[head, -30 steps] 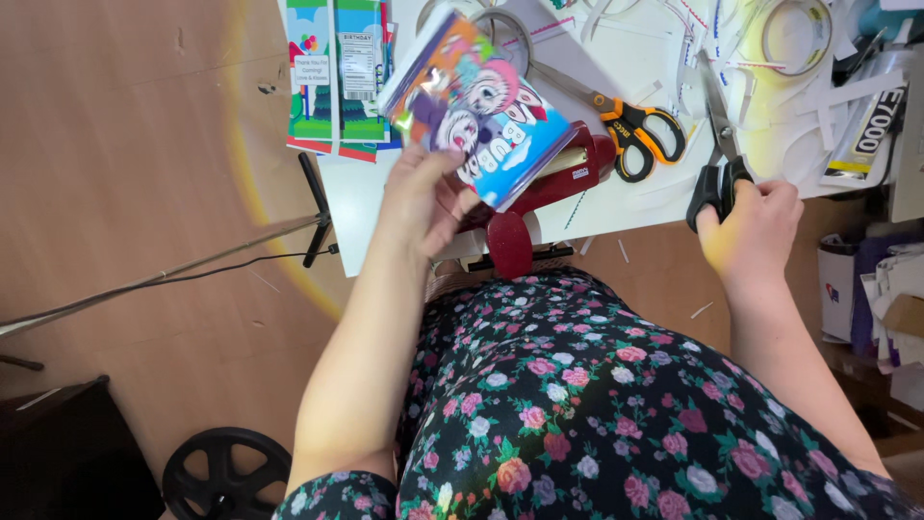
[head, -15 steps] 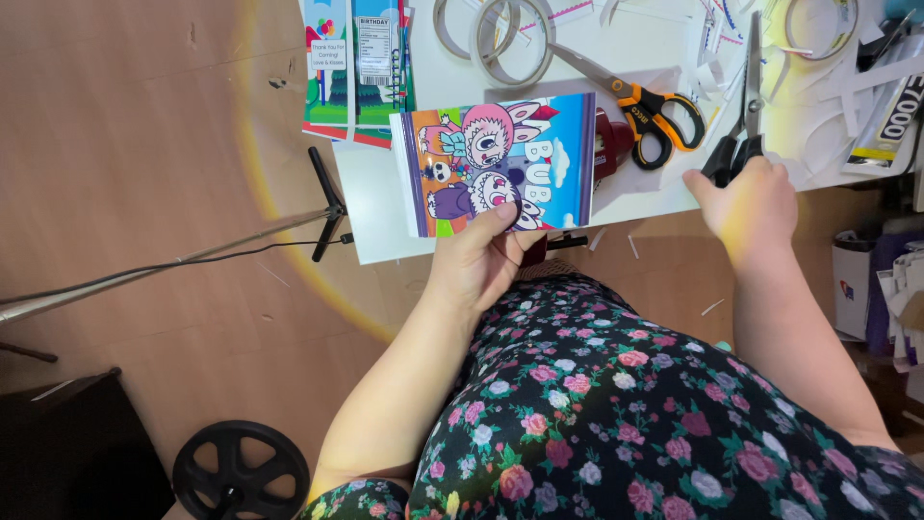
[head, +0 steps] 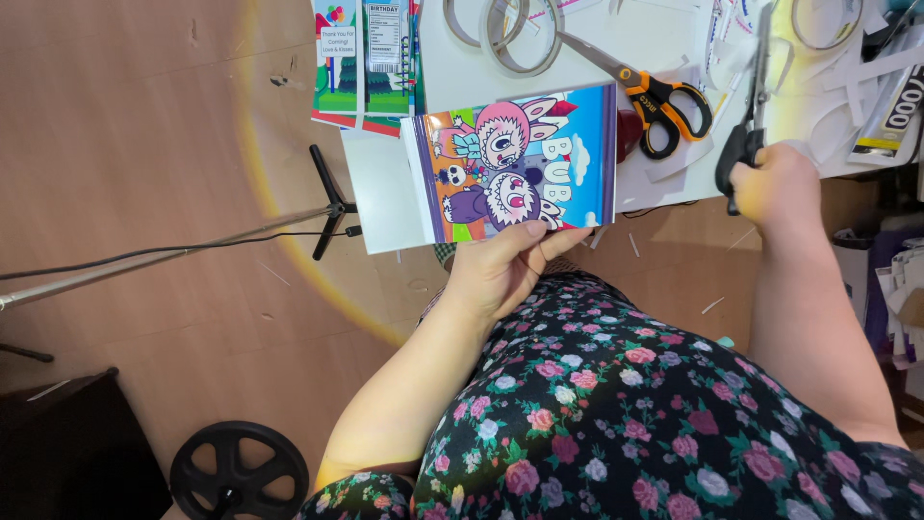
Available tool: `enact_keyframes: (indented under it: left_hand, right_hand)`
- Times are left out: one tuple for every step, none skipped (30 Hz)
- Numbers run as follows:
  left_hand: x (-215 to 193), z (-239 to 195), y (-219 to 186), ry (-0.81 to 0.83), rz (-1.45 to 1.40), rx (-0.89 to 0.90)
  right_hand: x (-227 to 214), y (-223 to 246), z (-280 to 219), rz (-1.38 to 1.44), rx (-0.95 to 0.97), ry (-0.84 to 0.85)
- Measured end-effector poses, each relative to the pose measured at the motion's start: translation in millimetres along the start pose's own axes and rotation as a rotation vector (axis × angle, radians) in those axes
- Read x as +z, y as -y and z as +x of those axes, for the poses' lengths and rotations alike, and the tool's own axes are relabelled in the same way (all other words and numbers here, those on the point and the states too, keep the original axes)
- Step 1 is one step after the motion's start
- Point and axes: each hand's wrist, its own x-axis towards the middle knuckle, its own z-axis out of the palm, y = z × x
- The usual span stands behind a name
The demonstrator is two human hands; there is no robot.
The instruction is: The person aligns a cartoon-themed card into a red scoring tool, cuts the edges of the card with scissors, and then applies double-sided adhesive tape to a white paper template before folding and securing the cartoon card onto it.
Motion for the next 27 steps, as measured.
enact_keyframes:
  left_hand:
    - [-1.2, 0.7, 1.7, 0.000, -0.001, 0.002]
    - [-2.6, 1.4, 3.3, 0.011, 0.012, -0.006]
    - [-4.4, 1.2, 5.3, 0.021, 0.025, -0.016]
    - [-6.0, 1.4, 6.3, 0.019, 0.023, -0.015]
    - [-7.6, 1.7, 7.7, 0.028, 0.036, -0.008]
    - [-9.0, 2.0, 9.3, 0.036, 0.050, -0.001]
    - [-7.7, 1.8, 8.5, 0.037, 0.049, -0.002]
    - [-6.3, 1.6, 7.8, 0.042, 0.064, 0.000]
    - [-5.0, 1.0, 7.3, 0.048, 0.080, 0.001]
    - [-5.7, 1.6, 7.1, 0.048, 0.080, -0.001]
    - [-6.1, 2.9, 6.7, 0.054, 0.084, 0.007]
    - [-6.4, 4.3, 6.5, 0.059, 0.087, 0.016]
    - [-11.0, 7.5, 8.0, 0.062, 0.086, 0.011]
    - [-15.7, 10.9, 9.5, 0.047, 0.075, 0.035]
    - [-20.2, 14.8, 10.6, 0.033, 0.064, 0.061]
    - [-11.7, 16.3, 5.0, 0.036, 0.063, 0.057]
    - [-3.8, 16.9, -0.6, 0.090, 0.052, 0.107]
    - [3.9, 17.4, -6.4, 0.144, 0.042, 0.157]
    - [6.0, 17.4, -9.3, 0.143, 0.040, 0.155]
    - [8.0, 17.3, -12.4, 0.131, 0.065, 0.154]
    - [10.3, 17.6, -15.9, 0.119, 0.090, 0.154]
    - [14.6, 16.8, -17.8, 0.118, 0.088, 0.153]
    - [18.8, 15.6, -19.9, 0.109, 0.074, 0.174]
    - [23.0, 14.3, -21.9, 0.100, 0.060, 0.195]
    - [23.1, 13.6, -22.5, 0.098, 0.059, 0.194]
    - [23.3, 12.9, -23.1, 0.093, 0.086, 0.184]
    - [23.7, 12.5, -23.5, 0.090, 0.112, 0.174]
  right_hand:
    - [-4.4, 6.8, -10.7, -0.001, -0.002, 0.000]
    - [-8.6, 13.7, -21.5, 0.322, 0.090, 0.034]
    - [-12.4, 19.8, -33.1, 0.647, 0.184, 0.072]
    - [-1.4, 4.7, -28.6, 0.644, 0.183, 0.073]
    - [9.6, -11.1, -24.5, 0.918, 0.084, 0.045]
    - [20.2, -27.2, -20.1, 1.190, -0.022, 0.019]
    - [17.0, -19.3, -30.9, 1.190, -0.021, 0.018]
    - [13.5, -11.5, -41.5, 1.308, -0.091, 0.075]
    - [10.5, -4.3, -52.9, 1.426, -0.161, 0.133]
    - [16.1, -6.6, -55.2, 1.426, -0.159, 0.132]
    - [21.4, -8.7, -57.1, 1.466, -0.246, 0.315]
    - [26.8, -11.0, -58.8, 1.498, -0.333, 0.499]
    - [26.2, 3.7, -70.4, 1.498, -0.331, 0.494]
    - [25.7, 18.5, -81.7, 1.517, -0.470, 0.642]
    - [25.1, 34.1, -92.1, 1.527, -0.612, 0.792]
    - [34.8, 38.2, -101.4, 1.527, -0.612, 0.787]
    - [45.1, 42.4, -111.1, 1.571, -0.638, 0.854]
    - [55.8, 46.6, -120.9, 1.615, -0.665, 0.921]
    - [60.1, 46.2, -128.8, 1.614, -0.661, 0.921]
    - [64.4, 46.0, -136.7, 1.536, -0.671, 0.921]
    - [68.4, 46.4, -143.8, 1.456, -0.682, 0.923]
    - [60.1, 48.6, -147.1, 1.455, -0.680, 0.924]
    - [52.0, 51.0, -150.7, 1.356, -0.680, 0.918]
    - [44.0, 53.4, -154.3, 1.258, -0.679, 0.910]
    - [42.5, 55.1, -155.0, 1.258, -0.676, 0.911]
    - [41.0, 56.9, -155.7, 1.217, -0.683, 0.894]
    - [39.0, 58.6, -156.0, 1.174, -0.690, 0.877]
